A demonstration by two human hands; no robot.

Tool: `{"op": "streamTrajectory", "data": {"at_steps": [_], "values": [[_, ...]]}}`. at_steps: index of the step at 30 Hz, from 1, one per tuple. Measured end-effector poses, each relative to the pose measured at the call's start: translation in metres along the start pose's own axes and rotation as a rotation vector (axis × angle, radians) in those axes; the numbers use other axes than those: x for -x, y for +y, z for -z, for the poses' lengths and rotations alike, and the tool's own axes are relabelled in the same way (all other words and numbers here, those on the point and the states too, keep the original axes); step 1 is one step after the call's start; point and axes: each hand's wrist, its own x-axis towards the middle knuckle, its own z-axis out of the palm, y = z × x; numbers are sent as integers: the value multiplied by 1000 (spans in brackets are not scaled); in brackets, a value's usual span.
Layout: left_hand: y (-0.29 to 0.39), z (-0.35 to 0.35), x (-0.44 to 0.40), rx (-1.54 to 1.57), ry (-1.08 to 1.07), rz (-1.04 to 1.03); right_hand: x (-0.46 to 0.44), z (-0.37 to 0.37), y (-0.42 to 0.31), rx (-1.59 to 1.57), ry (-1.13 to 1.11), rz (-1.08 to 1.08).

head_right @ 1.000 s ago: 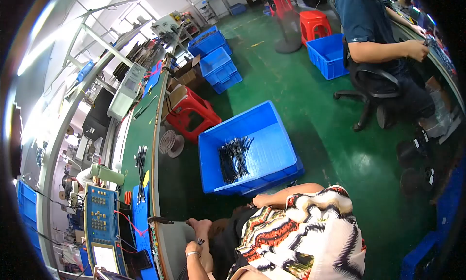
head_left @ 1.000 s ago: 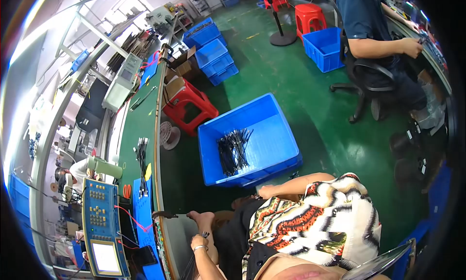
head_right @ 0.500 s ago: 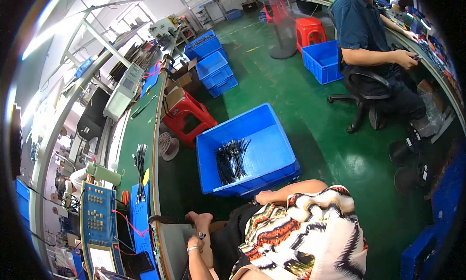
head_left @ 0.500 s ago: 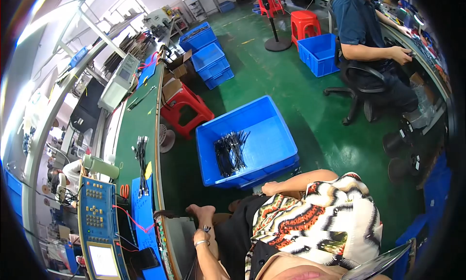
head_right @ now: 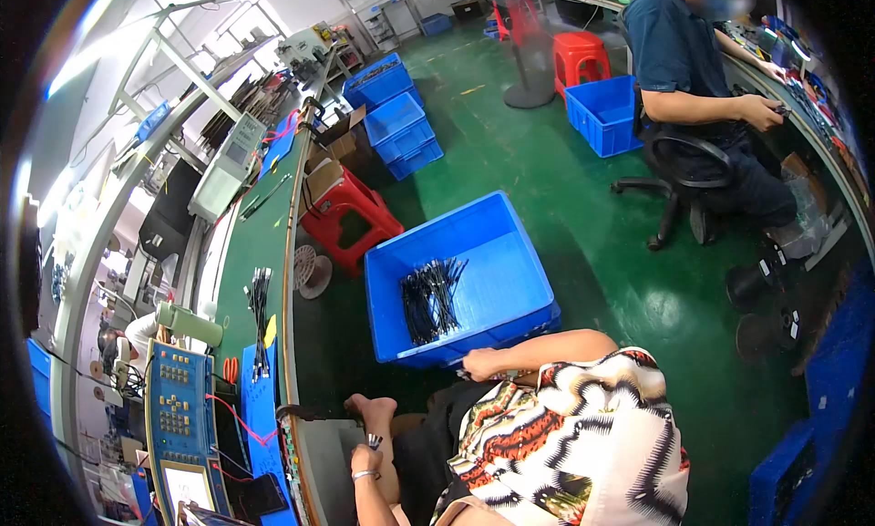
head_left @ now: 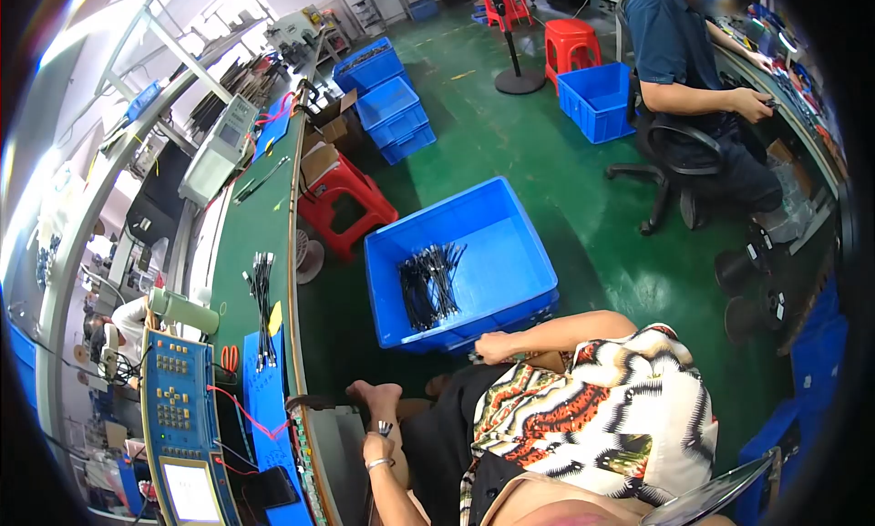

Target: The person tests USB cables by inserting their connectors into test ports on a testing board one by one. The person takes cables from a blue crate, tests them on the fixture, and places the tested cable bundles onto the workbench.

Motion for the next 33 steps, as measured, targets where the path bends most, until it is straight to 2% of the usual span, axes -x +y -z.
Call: {"op": "streamTrajectory", "data": {"at_steps": [3,4,6,9,12,13,16,17,19,21,27,30,32,33], "values": [[38,41,17,81,-10,17,-8,28,-28,-220,135,50],[47,46,17,114,-22,-43,-15,33,-39,-208,225,160],[88,86,27,403,-240,-23,-18,51,-65,-291,385,346],[126,102,32,611,-226,-145,-7,77,-111,-513,622,492],[146,111,35,671,-313,-189,9,92,-140,-853,566,512],[148,112,37,671,-313,-189,2,87,-141,-810,563,565],[149,112,44,688,-363,-174,11,90,-147,-759,436,535],[149,111,46,689,-369,-172,9,83,-148,-751,485,595],[147,108,54,782,-297,-210,10,83,-149,-656,384,583],[147,109,59,733,-334,-136,3,74,-150,-608,421,673],[143,106,63,775,-119,-209,8,84,-169,-615,387,698],[150,123,65,779,-112,-237,6,92,-166,-627,378,723],[156,125,65,980,-109,-239,12,109,-156,-612,427,743],[159,125,65,1072,-91,-253,15,120,-148,-605,413,593]]}}
